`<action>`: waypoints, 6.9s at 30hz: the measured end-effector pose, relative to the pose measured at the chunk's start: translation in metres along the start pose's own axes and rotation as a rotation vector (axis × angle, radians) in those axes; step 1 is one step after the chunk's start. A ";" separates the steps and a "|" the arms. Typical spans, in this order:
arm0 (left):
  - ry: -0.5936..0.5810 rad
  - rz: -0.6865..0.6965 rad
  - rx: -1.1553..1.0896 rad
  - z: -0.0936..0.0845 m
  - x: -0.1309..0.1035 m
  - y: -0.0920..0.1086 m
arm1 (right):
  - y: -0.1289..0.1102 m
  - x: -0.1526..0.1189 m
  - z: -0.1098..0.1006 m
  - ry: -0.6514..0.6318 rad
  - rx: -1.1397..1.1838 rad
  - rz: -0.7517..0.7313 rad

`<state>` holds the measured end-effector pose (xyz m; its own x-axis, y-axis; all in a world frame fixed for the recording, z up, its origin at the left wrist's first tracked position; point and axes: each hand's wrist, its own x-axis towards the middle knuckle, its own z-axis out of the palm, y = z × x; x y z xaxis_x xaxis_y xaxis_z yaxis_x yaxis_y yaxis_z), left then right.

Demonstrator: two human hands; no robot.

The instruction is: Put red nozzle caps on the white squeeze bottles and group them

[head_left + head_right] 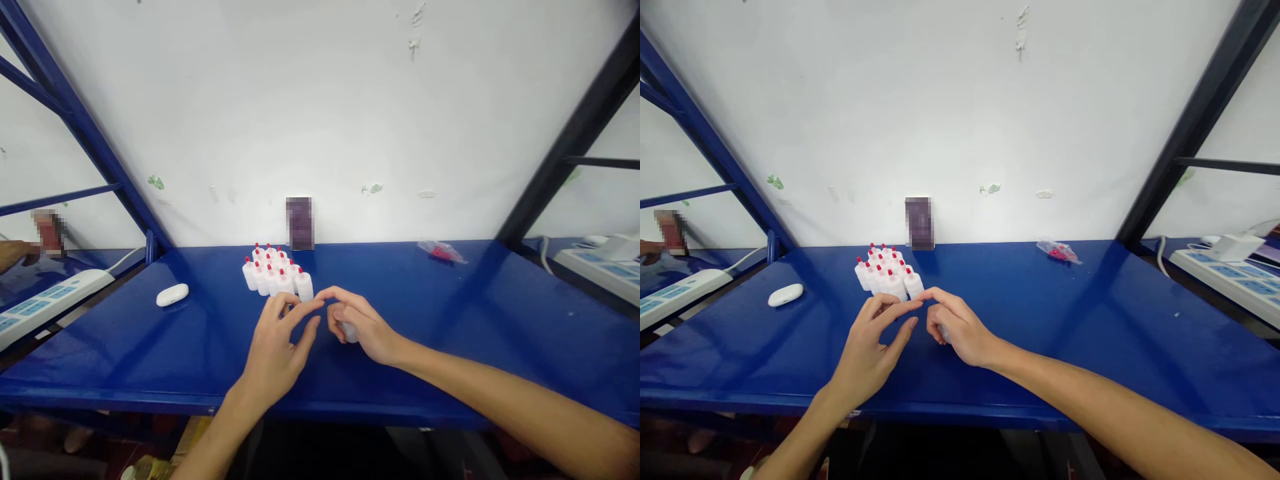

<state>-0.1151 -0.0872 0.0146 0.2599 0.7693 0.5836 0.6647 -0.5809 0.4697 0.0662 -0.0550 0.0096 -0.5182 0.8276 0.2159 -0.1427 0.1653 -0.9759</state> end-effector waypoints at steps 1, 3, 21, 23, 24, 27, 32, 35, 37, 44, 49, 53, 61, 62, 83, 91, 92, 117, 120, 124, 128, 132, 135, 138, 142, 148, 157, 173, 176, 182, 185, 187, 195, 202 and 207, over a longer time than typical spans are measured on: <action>-0.029 0.005 0.048 -0.005 0.002 -0.004 | 0.002 0.001 -0.001 0.025 -0.025 -0.010; -0.066 -0.023 0.130 -0.016 0.006 -0.014 | 0.006 0.004 -0.005 0.076 -0.071 -0.031; -0.329 -0.143 0.219 -0.017 0.007 -0.052 | 0.011 0.020 -0.031 0.205 -0.773 -0.211; -0.319 -0.145 0.192 -0.017 0.008 -0.052 | 0.014 0.024 -0.033 0.182 -0.886 -0.216; -0.316 -0.149 0.181 -0.017 0.008 -0.052 | 0.016 0.027 -0.034 0.174 -0.929 -0.197; -0.323 -0.154 0.163 -0.015 0.009 -0.051 | 0.021 0.033 -0.035 0.140 -1.074 -0.136; -0.356 -0.118 0.134 -0.011 0.010 -0.049 | 0.018 0.036 -0.034 0.204 -1.068 -0.164; -0.330 -0.088 0.058 -0.011 0.010 -0.046 | 0.012 0.032 -0.035 0.259 -0.934 -0.247; -0.288 -0.072 -0.013 -0.011 0.010 -0.041 | 0.008 0.027 -0.036 0.286 -0.779 -0.312; 0.000 0.003 -0.295 0.001 0.001 -0.003 | 0.005 0.001 -0.023 0.195 -0.201 -0.373; 0.050 0.048 -0.459 0.015 -0.004 0.018 | 0.003 -0.002 -0.004 0.098 -0.180 -0.204; 0.108 0.060 -0.459 0.023 -0.007 0.022 | 0.003 -0.004 0.004 0.066 -0.222 -0.209; 0.133 0.089 -0.354 0.031 -0.011 0.022 | 0.002 -0.008 0.003 -0.068 -0.218 -0.239; 0.143 0.100 -0.328 0.032 -0.011 0.022 | 0.002 -0.008 0.003 -0.081 -0.190 -0.231; -0.019 -0.116 -0.260 0.025 -0.009 0.018 | -0.008 -0.010 0.004 0.020 -0.190 -0.175; -0.679 0.013 0.047 -0.010 -0.016 0.021 | 0.004 0.004 -0.011 0.239 -0.326 -0.236; -0.712 0.045 0.052 -0.011 -0.017 0.022 | 0.006 0.005 -0.014 0.256 -0.321 -0.245; -0.745 0.611 0.018 0.017 -0.048 0.051 | 0.007 0.007 -0.016 0.229 -0.575 -0.292; -0.794 0.564 0.017 0.012 -0.046 0.054 | 0.007 0.008 -0.017 0.258 -0.555 -0.217; -0.816 0.403 -0.030 -0.001 -0.035 0.057 | 0.006 0.009 -0.021 0.270 -0.510 -0.147; -0.770 0.257 0.023 -0.010 -0.023 0.046 | 0.010 0.012 -0.024 0.315 -0.569 -0.116; -0.637 0.125 0.146 -0.016 -0.011 0.021 | 0.014 0.017 -0.028 0.333 -0.649 -0.169; -0.550 0.021 0.246 -0.022 -0.005 -0.003 | 0.010 0.025 -0.032 0.353 -0.680 -0.215; -0.481 -0.077 0.299 -0.028 -0.001 -0.026 | 0.004 0.035 -0.032 0.319 -0.629 -0.231; -0.438 -0.130 0.257 -0.033 0.000 -0.046 | 0.002 0.045 -0.025 0.228 -0.693 -0.270; -0.425 -0.152 0.211 -0.031 0.001 -0.049 | 0.011 0.044 -0.021 0.081 -0.833 -0.243; -0.437 -0.207 0.177 -0.030 0.001 -0.052 | 0.015 0.038 -0.032 0.156 -0.807 -0.269; -0.438 -0.221 0.182 -0.029 0.000 -0.052 | 0.025 0.038 -0.038 0.153 -0.655 -0.243; -0.443 -0.221 0.180 -0.029 0.001 -0.052 | 0.021 0.035 -0.040 0.122 -0.689 -0.262; -0.452 -0.235 0.188 -0.029 0.000 -0.052 | 0.015 0.031 -0.041 0.047 -0.815 -0.237; -0.453 -0.236 0.184 -0.029 0.000 -0.052 | 0.010 0.032 -0.047 0.104 -0.842 -0.221; -0.454 -0.234 0.186 -0.029 0.001 -0.052 | 0.008 0.033 -0.053 0.141 -0.871 -0.205; -0.456 -0.233 0.203 -0.029 0.002 -0.051 | 0.010 0.028 -0.053 0.032 -0.981 -0.133; -0.454 -0.226 0.197 -0.031 0.002 -0.050 | 0.014 0.030 -0.044 -0.021 -1.074 -0.153; -0.440 -0.202 0.146 -0.030 0.003 -0.049 | 0.010 0.031 -0.040 0.073 -1.029 -0.290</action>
<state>-0.1682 -0.0645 0.0129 0.3654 0.9200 0.1417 0.8152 -0.3898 0.4285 0.0825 -0.0061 0.0055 -0.5225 0.7084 0.4745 0.5451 0.7054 -0.4530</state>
